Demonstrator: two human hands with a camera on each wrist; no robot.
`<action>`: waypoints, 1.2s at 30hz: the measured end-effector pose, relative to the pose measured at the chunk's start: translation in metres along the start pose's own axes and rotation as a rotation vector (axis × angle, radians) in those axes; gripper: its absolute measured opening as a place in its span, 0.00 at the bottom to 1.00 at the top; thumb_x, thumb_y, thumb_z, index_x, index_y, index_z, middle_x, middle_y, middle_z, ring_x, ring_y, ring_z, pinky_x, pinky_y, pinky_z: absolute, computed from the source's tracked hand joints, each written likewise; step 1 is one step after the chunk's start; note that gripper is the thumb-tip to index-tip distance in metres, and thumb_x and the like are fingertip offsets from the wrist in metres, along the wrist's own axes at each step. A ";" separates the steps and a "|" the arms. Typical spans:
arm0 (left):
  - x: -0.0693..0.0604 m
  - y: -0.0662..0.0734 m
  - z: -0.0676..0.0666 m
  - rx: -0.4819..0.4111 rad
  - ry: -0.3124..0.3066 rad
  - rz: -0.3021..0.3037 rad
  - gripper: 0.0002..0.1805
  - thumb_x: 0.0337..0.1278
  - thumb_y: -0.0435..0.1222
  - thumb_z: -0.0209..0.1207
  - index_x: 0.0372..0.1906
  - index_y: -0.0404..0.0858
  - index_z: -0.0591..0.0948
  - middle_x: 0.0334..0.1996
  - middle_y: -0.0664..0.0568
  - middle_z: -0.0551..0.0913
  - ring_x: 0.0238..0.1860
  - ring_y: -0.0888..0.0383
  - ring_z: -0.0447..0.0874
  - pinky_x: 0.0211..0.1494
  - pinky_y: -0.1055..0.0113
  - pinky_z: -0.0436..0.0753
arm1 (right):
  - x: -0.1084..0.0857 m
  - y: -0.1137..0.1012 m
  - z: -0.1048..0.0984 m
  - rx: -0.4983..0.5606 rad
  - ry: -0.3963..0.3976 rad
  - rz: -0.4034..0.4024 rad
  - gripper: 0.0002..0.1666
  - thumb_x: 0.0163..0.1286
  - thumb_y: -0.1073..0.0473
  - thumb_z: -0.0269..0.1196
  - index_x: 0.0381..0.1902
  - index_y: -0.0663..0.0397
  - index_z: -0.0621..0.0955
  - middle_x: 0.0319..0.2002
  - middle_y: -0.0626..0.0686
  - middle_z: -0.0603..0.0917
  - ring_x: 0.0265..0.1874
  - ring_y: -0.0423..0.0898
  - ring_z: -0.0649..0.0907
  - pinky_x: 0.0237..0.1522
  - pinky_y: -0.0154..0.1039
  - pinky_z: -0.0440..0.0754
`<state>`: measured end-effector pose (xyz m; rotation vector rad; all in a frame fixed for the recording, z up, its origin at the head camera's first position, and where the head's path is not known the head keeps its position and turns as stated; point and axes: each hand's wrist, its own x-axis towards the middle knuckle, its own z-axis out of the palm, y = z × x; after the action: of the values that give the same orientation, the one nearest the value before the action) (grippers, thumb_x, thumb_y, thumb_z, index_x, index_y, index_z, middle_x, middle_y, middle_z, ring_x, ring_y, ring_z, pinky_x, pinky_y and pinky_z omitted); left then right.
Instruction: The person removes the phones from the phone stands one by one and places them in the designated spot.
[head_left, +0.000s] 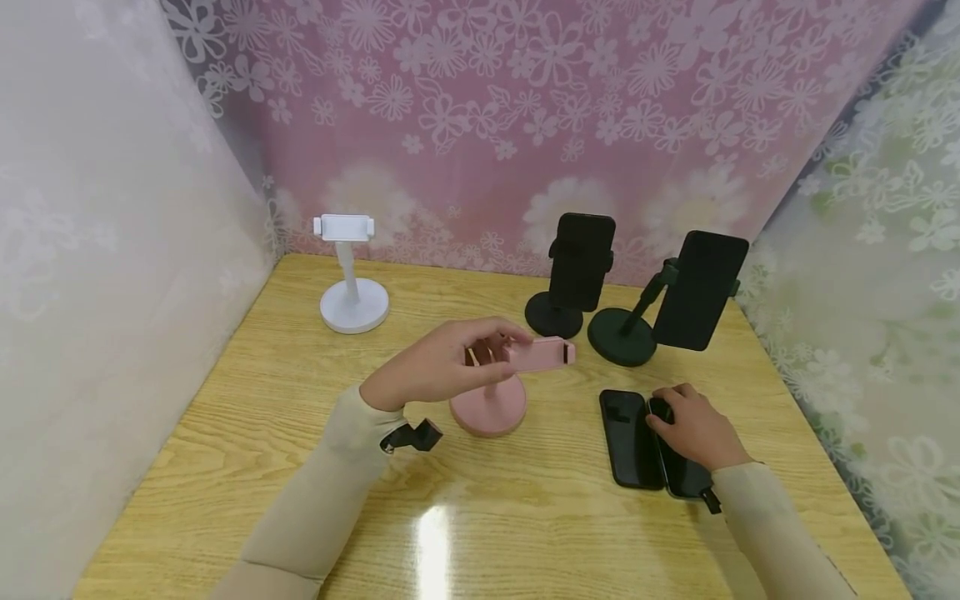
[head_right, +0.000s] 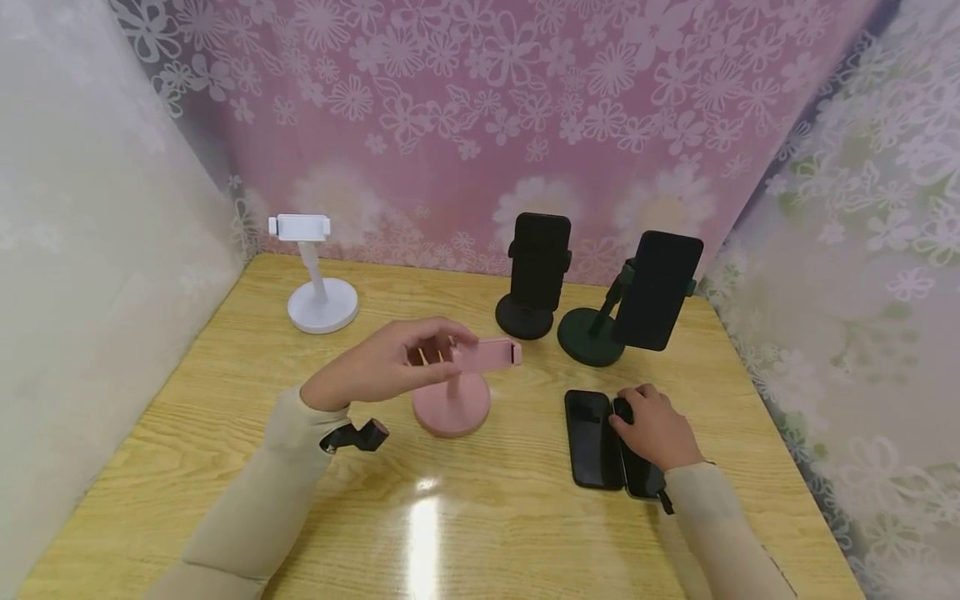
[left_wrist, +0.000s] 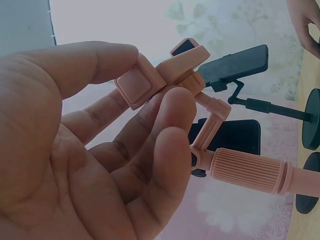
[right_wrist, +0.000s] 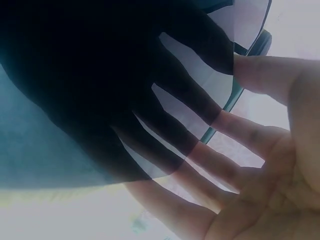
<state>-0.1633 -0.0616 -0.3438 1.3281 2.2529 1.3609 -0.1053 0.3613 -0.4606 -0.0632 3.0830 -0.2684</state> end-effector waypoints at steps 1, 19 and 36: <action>0.000 0.000 0.000 0.000 0.001 0.000 0.18 0.74 0.43 0.61 0.65 0.55 0.79 0.44 0.61 0.84 0.40 0.63 0.84 0.48 0.62 0.84 | 0.000 0.001 0.000 0.003 0.002 0.000 0.31 0.73 0.51 0.66 0.65 0.66 0.77 0.61 0.76 0.73 0.55 0.75 0.77 0.45 0.72 0.79; -0.001 0.001 -0.001 0.003 -0.011 -0.008 0.19 0.75 0.44 0.60 0.66 0.55 0.78 0.45 0.61 0.84 0.40 0.62 0.84 0.46 0.62 0.85 | -0.002 0.009 0.007 0.038 -0.004 0.031 0.35 0.74 0.46 0.62 0.67 0.68 0.74 0.61 0.76 0.72 0.56 0.75 0.73 0.48 0.73 0.77; -0.001 0.001 0.000 -0.007 -0.014 -0.028 0.20 0.75 0.45 0.60 0.67 0.56 0.78 0.47 0.61 0.83 0.42 0.61 0.84 0.49 0.59 0.84 | -0.008 0.002 0.006 0.017 0.051 -0.001 0.29 0.74 0.48 0.63 0.60 0.67 0.79 0.60 0.75 0.73 0.56 0.74 0.74 0.45 0.72 0.78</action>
<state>-0.1622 -0.0627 -0.3432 1.2954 2.2471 1.3450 -0.0974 0.3627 -0.4665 -0.0587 3.1313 -0.3012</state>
